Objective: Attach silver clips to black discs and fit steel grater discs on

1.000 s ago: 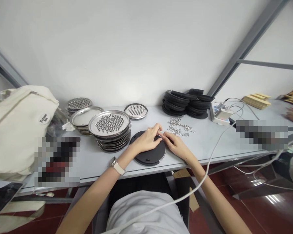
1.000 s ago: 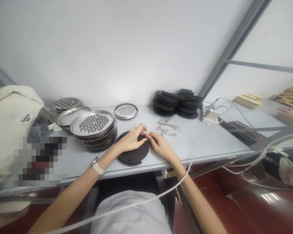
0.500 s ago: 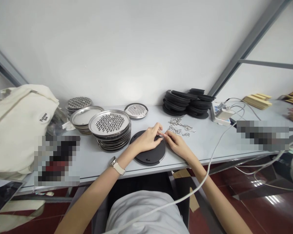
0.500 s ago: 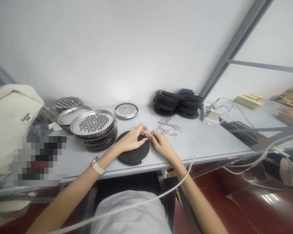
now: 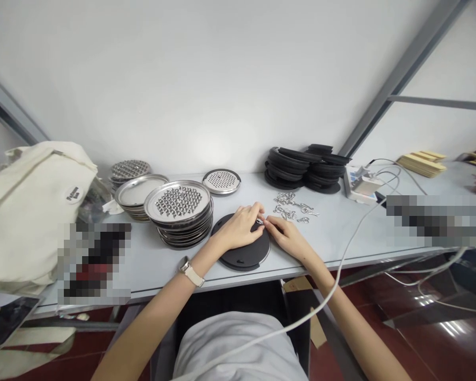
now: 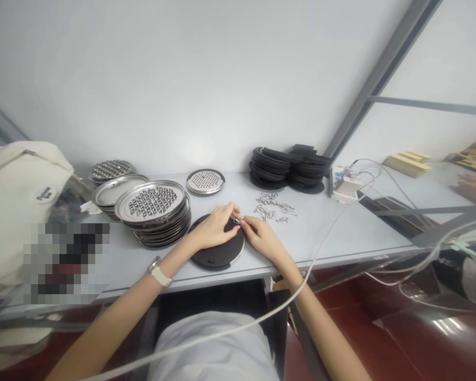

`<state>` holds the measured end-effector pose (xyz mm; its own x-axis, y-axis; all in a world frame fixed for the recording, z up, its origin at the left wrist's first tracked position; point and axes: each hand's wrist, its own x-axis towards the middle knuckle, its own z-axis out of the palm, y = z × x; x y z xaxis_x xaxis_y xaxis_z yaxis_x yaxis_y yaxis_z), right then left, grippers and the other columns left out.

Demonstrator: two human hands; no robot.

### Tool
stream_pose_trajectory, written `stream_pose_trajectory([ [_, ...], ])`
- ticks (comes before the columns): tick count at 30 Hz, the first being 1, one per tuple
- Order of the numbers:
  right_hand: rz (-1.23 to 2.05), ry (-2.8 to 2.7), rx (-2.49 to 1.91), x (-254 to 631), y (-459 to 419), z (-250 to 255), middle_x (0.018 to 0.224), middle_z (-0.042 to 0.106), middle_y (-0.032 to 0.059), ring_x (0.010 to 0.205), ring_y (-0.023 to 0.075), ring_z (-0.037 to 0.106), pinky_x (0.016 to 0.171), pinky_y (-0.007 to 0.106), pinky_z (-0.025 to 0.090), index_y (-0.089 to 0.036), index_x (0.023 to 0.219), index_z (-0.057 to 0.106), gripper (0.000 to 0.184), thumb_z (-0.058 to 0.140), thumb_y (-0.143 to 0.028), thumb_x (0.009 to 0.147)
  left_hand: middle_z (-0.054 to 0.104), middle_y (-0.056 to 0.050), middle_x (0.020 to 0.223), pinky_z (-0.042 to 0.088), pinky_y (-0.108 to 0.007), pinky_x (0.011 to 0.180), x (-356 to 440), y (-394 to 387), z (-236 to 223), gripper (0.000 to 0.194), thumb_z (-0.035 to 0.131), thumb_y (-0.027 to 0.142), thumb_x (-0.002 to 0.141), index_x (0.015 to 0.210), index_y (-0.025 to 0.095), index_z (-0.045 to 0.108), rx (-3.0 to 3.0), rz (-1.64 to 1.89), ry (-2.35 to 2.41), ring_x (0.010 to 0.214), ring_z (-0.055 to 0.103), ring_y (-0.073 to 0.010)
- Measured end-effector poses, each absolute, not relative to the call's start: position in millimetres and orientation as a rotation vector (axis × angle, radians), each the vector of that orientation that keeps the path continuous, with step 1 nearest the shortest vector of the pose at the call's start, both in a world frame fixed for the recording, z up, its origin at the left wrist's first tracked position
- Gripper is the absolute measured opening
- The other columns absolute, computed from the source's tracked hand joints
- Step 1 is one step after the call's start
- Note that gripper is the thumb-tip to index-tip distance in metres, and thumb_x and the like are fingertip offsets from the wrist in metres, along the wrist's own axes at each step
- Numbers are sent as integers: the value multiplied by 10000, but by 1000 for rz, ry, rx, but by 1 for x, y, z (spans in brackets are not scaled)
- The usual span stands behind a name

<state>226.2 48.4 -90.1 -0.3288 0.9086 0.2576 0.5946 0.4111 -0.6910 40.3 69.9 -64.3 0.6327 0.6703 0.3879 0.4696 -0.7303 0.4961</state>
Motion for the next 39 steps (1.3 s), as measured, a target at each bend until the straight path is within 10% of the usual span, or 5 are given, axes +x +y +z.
stream_pose_trajectory([
  [39, 596, -2077, -1274, 226, 48, -89, 672, 523, -6, 643, 156, 498, 630, 274, 365, -202, 735, 449, 283, 367, -321, 979, 641, -10, 891, 439, -359, 900, 41, 73, -64, 285, 612, 168, 801, 1036, 217, 459, 2365, 849, 923, 901, 628, -185],
])
